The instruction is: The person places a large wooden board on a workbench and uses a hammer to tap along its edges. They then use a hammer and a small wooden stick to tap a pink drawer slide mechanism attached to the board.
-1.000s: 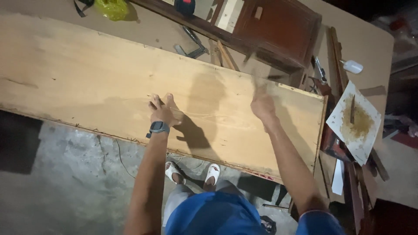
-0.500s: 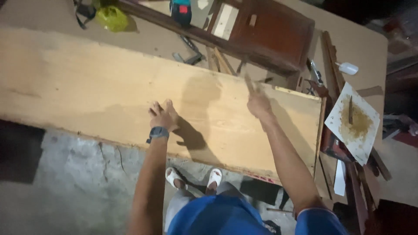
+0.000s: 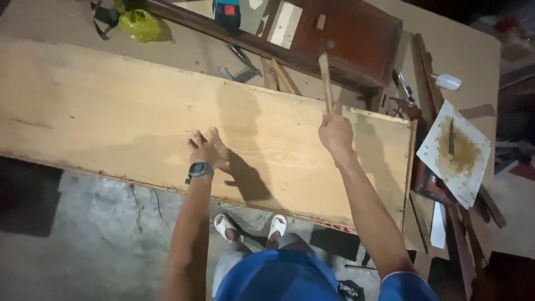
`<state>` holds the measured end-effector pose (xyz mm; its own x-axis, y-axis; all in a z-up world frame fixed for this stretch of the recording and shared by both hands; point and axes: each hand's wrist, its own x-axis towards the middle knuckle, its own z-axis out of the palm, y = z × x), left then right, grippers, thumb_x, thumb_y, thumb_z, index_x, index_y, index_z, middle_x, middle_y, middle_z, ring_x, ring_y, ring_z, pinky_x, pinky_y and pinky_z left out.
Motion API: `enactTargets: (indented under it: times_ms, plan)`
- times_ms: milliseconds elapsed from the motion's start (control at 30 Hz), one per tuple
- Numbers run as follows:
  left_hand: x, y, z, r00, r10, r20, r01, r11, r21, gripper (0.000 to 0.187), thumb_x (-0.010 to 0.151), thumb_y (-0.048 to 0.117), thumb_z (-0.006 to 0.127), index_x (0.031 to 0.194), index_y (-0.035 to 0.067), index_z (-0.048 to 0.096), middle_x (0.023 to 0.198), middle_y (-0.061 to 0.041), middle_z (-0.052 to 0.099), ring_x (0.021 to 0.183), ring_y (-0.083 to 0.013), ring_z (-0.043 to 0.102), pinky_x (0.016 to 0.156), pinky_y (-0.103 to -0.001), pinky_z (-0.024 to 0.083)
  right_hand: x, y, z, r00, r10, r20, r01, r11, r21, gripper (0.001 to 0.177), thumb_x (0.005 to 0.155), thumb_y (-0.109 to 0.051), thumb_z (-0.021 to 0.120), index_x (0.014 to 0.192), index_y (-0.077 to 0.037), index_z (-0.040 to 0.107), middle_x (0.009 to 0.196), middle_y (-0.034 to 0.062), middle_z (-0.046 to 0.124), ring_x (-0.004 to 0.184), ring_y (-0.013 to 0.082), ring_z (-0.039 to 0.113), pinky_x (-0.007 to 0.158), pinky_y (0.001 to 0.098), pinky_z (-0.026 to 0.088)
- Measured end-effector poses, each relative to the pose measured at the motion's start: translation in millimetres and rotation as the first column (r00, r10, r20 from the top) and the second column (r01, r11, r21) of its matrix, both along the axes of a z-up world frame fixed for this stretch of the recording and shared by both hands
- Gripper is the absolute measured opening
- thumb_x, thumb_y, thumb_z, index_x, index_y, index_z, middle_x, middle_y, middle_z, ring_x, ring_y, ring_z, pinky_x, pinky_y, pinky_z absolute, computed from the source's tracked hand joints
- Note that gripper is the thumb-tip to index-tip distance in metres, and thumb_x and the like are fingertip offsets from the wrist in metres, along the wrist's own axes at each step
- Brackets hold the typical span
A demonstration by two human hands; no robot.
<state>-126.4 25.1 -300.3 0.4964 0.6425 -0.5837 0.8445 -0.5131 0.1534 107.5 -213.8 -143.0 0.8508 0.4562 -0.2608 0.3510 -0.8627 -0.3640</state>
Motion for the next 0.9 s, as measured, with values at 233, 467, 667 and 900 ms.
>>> enactTargets:
  times_ms: [233, 467, 667, 900]
  plan:
    - [-2, 6, -30, 0.996, -0.068, -0.056, 0.072, 0.996, 0.061, 0.132, 0.068, 0.07, 0.084, 0.167, 0.035, 0.004, 0.173, -0.016, 0.006, 0.156, -0.0445, 0.016, 0.127, -0.052, 0.027, 38, -8, -126, 0.997, 0.037, -0.067, -0.052, 0.969, -0.24, 0.047, 0.108, -0.029, 0.028, 0.143, -0.005, 0.047, 0.092, 0.0159, 0.071, 0.089, 0.0351, 0.076, 0.064, 0.0455, 0.06]
    - [-3, -2, 5, 1.0, -0.005, -0.029, 0.004, 0.999, -0.031, 0.138, 0.066, 0.059, 0.089, 0.166, 0.042, -0.005, 0.174, -0.013, -0.002, 0.156, -0.0473, 0.009, 0.119, -0.056, 0.04, -28, 9, 11, 0.998, -0.015, -0.064, 0.02, 0.997, 0.069, 0.051, 0.111, -0.03, 0.032, 0.155, -0.004, 0.033, 0.123, 0.0336, 0.064, 0.119, 0.0505, 0.063, 0.095, 0.0644, 0.052]
    - [1, 4, -28, 0.999, 0.044, -0.027, -0.045, 0.999, -0.027, 0.108, 0.092, 0.03, 0.075, 0.164, 0.047, -0.002, 0.174, -0.012, -0.004, 0.156, -0.0475, 0.005, 0.117, -0.057, 0.042, -31, -25, -82, 0.995, -0.099, -0.034, 0.104, 0.918, 0.382, 0.033, 0.11, -0.023, 0.036, 0.135, -0.003, 0.044, 0.131, 0.0285, 0.064, 0.118, 0.0532, 0.061, 0.095, 0.0667, 0.051]
    - [-1, -3, -1, 0.999, 0.03, -0.016, -0.03, 0.999, -0.024, 0.113, 0.084, 0.031, 0.08, 0.164, 0.048, 0.001, 0.173, -0.014, -0.003, 0.156, -0.0485, 0.006, 0.116, -0.06, 0.042, -30, -18, -69, 0.987, -0.11, -0.121, 0.125, 0.985, 0.122, 0.04, 0.104, -0.026, 0.041, 0.126, 0.003, 0.06, 0.112, 0.0292, 0.071, 0.111, 0.0485, 0.068, 0.09, 0.0613, 0.055]
